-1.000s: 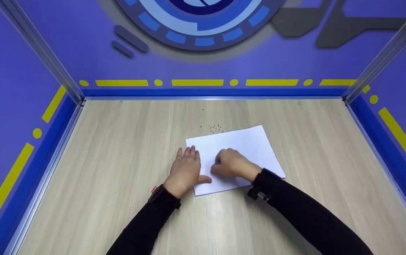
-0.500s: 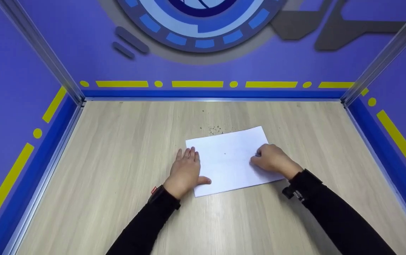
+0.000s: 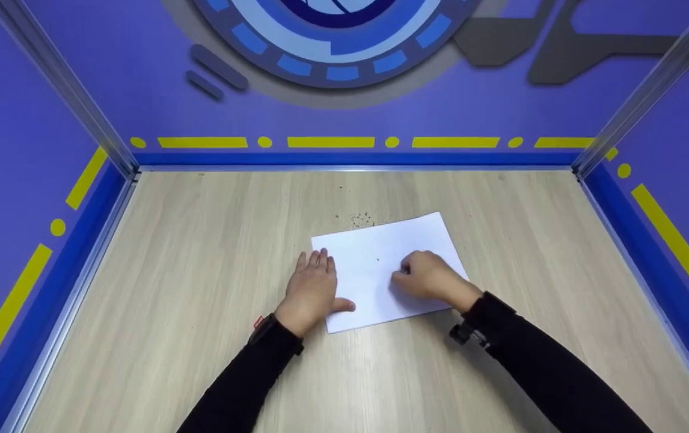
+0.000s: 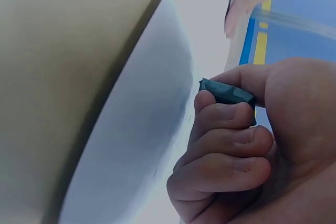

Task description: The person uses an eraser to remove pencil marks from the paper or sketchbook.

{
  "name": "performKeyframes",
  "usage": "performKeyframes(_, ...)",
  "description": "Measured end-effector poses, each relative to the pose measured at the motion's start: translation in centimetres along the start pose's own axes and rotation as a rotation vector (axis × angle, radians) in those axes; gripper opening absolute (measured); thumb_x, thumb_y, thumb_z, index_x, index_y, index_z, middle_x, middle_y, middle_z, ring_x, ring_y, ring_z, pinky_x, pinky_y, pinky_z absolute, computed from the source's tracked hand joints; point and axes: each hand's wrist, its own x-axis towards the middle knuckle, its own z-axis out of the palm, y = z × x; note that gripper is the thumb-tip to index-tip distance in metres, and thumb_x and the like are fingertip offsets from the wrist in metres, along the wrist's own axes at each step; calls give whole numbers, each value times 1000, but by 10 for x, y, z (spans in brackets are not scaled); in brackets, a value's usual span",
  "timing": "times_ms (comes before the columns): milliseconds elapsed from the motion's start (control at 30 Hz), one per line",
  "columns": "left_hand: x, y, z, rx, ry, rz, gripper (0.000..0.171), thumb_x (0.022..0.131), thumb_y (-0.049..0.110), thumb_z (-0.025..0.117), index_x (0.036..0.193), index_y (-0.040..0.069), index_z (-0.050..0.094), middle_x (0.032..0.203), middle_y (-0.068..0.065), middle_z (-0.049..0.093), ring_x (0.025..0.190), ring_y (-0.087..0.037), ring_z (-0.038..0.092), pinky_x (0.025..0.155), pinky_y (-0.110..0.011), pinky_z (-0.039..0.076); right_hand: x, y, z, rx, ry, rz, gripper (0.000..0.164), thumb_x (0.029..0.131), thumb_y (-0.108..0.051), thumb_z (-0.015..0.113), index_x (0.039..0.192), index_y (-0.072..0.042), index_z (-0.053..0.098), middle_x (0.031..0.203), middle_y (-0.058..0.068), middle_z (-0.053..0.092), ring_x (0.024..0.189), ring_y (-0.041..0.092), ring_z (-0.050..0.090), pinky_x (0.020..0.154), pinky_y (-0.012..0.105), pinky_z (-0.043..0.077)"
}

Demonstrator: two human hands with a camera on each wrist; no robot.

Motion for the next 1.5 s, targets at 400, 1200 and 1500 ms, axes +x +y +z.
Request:
performKeyframes(400,-4,-2,-1,9,36,31,118,88,77,74,164,-8,43,174,-28,40,165,-42,41,140,-58,26,26,-73,37,-104,-149,-150,39,100,-30,69,64,-19,61,60,-4,55,60,17,52,59,32,43)
performKeyframes(1200,-1,-1,-2,39,-12,-5,122,88,84,69,167,-5,41,178,-24,37,168,-38,36,141,-57,23,-1,66,-40,-79,-30,100,28,98,-28,64,89,-3,71,82,6,58,76,23,53,66,33,41)
performKeyframes(1500,-1,1,-2,11,-13,-4,123,88,83,70,168,-5,39,178,-24,36,169,-38,34,142,-55,21,4,26,-27,-38,-56,-18,47,104,-31,65,65,-20,41,64,-5,39,62,16,44,60,30,37)
